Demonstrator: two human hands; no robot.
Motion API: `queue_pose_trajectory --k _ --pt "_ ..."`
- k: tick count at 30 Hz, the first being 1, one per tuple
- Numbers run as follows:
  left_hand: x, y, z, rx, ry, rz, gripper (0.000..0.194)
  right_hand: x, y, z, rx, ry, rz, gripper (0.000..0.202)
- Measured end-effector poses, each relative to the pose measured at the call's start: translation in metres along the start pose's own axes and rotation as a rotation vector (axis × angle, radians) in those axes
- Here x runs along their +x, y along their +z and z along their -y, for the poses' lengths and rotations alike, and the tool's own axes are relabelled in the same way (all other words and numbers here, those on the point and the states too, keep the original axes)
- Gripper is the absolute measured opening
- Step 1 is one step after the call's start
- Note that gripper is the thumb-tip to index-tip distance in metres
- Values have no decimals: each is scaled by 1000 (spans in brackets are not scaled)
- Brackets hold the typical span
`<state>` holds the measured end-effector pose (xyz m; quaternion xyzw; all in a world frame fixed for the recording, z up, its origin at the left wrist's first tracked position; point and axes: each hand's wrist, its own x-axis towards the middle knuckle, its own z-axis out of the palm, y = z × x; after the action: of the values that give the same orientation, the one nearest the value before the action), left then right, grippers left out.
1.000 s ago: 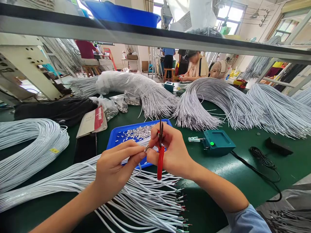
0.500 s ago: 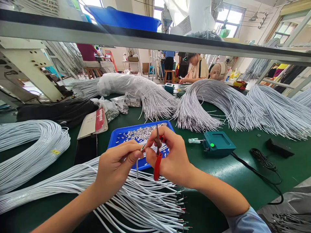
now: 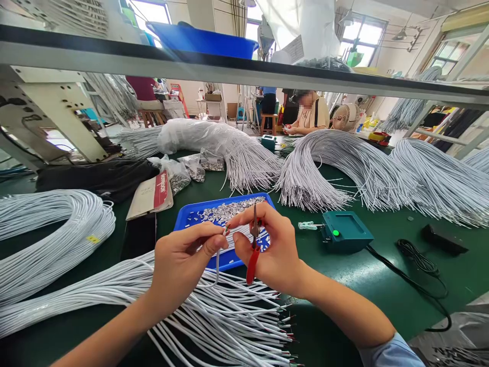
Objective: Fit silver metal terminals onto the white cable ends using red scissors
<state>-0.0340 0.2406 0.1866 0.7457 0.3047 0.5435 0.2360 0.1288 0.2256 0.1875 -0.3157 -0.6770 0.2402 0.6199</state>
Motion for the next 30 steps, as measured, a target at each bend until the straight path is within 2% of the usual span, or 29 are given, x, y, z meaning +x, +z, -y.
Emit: queue_pose_trajectory --k 6,12,19,26,30 --pt "0 2 -1 47 -24 -67 11 -1 2 1 -31 28 -7 25" --pt "-2 3 0 53 80 -49 8 0 0 4 -32 99 -35 21" --pt "3 0 -2 -86 -72 109 15 6 -7 4 83 182 69 26" --pt "7 -8 -4 -237 -167 317 22 17 -16 4 303 292 265 29" --pt "8 -9 -3 -307 -234 401 37 19 -19 6 363 321 344 28"
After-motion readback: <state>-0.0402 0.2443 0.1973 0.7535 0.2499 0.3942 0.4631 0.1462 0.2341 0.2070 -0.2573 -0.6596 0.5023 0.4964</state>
